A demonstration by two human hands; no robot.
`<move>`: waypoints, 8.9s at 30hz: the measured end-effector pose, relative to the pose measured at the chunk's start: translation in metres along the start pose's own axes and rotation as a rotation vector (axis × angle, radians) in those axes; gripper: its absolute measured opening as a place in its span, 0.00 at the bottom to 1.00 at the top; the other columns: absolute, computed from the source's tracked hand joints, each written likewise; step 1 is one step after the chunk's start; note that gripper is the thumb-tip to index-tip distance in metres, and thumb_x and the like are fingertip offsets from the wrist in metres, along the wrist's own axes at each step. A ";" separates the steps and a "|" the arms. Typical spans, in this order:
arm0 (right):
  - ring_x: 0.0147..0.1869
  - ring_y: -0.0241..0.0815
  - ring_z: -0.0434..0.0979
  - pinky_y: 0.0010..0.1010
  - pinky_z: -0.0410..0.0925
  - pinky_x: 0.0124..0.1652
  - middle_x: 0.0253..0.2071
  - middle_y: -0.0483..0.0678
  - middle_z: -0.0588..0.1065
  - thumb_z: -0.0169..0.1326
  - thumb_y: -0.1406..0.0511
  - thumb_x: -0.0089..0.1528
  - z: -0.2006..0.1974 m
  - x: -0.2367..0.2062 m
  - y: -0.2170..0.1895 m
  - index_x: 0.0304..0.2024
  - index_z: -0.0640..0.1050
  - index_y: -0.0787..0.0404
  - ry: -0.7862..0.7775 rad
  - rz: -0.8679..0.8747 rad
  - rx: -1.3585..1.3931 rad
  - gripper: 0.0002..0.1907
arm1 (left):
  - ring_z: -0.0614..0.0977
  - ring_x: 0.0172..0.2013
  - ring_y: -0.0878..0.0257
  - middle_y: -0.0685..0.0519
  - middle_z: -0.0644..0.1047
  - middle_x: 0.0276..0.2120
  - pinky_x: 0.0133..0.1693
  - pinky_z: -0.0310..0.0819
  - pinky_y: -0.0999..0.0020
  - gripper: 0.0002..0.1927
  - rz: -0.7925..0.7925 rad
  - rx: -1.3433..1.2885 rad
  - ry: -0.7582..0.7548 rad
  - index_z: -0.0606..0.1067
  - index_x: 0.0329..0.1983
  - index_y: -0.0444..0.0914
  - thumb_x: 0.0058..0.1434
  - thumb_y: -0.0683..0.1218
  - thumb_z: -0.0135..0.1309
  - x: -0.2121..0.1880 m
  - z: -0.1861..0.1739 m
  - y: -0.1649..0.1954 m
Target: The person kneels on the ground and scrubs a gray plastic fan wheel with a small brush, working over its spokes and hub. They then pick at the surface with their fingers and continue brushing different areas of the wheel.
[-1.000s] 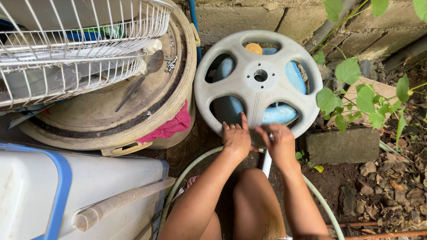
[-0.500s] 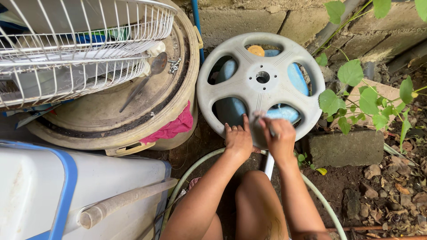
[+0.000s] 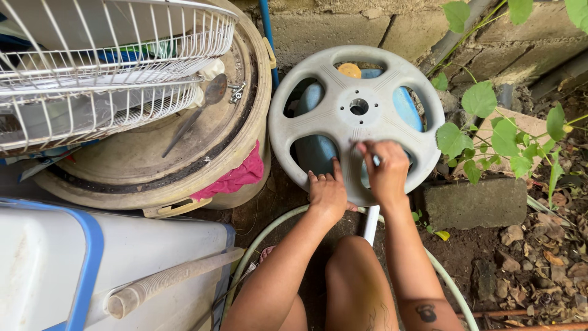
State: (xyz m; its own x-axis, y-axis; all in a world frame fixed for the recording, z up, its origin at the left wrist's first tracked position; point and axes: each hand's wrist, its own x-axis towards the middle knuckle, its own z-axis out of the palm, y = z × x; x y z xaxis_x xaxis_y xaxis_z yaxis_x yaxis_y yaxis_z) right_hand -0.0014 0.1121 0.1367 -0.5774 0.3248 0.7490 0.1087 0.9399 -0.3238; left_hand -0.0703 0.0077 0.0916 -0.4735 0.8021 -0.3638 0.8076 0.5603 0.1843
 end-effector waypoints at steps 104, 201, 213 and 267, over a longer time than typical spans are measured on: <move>0.50 0.43 0.81 0.31 0.72 0.52 0.47 0.52 0.82 0.45 0.66 0.76 0.000 -0.073 0.014 0.50 0.78 0.66 0.054 0.447 0.432 0.11 | 0.52 0.73 0.37 0.33 0.37 0.75 0.65 0.48 0.29 0.82 0.042 -0.228 0.334 0.39 0.76 0.34 0.30 0.76 0.70 -0.008 -0.017 -0.052; 0.23 0.37 0.78 0.28 0.67 0.26 0.22 0.51 0.77 0.60 0.67 0.68 0.006 0.010 0.032 0.34 0.81 0.68 -0.179 0.411 0.191 0.10 | 0.80 0.51 0.42 0.33 0.44 0.75 0.52 0.74 0.53 0.82 0.167 -0.151 0.297 0.34 0.74 0.27 0.29 0.51 0.81 0.016 0.012 -0.014; 0.23 0.37 0.73 0.28 0.65 0.25 0.26 0.53 0.79 0.63 0.70 0.65 -0.007 0.004 0.027 0.37 0.84 0.68 -0.090 0.450 0.334 0.05 | 0.81 0.50 0.43 0.32 0.43 0.76 0.51 0.75 0.53 0.82 0.160 -0.129 0.265 0.34 0.75 0.26 0.31 0.51 0.81 0.018 0.014 -0.012; 0.28 0.39 0.80 0.28 0.70 0.30 0.27 0.51 0.80 0.63 0.68 0.64 -0.004 0.001 0.029 0.38 0.83 0.67 -0.231 0.391 0.233 0.06 | 0.79 0.52 0.42 0.32 0.41 0.75 0.54 0.73 0.51 0.83 0.154 -0.120 0.239 0.32 0.74 0.27 0.31 0.55 0.82 0.016 0.008 -0.012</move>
State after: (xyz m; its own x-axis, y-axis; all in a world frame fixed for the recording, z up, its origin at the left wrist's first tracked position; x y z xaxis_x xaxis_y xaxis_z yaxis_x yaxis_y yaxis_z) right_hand 0.0040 0.1401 0.1304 -0.6962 0.5910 0.4074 0.1840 0.6956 -0.6945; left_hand -0.0853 0.0122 0.0757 -0.4295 0.8974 -0.1007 0.8358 0.4372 0.3320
